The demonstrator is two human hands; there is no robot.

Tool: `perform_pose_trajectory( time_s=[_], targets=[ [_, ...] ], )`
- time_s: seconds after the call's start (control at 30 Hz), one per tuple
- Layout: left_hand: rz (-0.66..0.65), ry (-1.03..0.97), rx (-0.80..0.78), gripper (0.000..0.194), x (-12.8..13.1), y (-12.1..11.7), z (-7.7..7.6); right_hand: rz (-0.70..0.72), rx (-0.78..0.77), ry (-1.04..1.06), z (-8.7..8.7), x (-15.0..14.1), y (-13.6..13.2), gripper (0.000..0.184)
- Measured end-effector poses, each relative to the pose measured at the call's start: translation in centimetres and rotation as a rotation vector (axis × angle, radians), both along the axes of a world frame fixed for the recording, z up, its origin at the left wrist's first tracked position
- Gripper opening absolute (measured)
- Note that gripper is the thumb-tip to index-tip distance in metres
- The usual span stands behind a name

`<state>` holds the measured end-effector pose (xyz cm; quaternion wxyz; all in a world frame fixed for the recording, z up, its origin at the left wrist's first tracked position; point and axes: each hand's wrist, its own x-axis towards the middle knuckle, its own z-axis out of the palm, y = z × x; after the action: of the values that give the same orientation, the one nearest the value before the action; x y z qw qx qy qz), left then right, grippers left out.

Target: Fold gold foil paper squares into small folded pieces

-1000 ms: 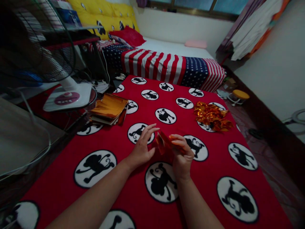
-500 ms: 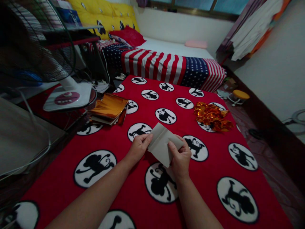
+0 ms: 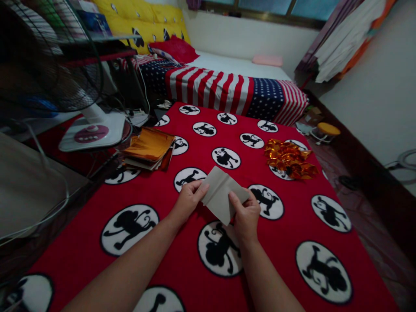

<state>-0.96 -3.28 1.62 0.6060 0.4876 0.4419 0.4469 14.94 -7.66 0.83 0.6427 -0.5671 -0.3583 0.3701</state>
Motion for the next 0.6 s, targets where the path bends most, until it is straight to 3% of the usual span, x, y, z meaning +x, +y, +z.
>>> perform_pose_trajectory(
  time_s=[0.33, 0.6],
  targets=[
    [0.001, -0.072, -0.03, 0.054, 0.29, 0.06, -0.13, 0.004, -0.022, -0.016, -0.6, -0.03, -0.03, 0.031],
    [0.025, -0.129, -0.048, 0.053, 0.13, 0.24, -0.49, 0.031, -0.039, -0.006, -0.56, -0.09, -0.01, 0.032]
  ],
)
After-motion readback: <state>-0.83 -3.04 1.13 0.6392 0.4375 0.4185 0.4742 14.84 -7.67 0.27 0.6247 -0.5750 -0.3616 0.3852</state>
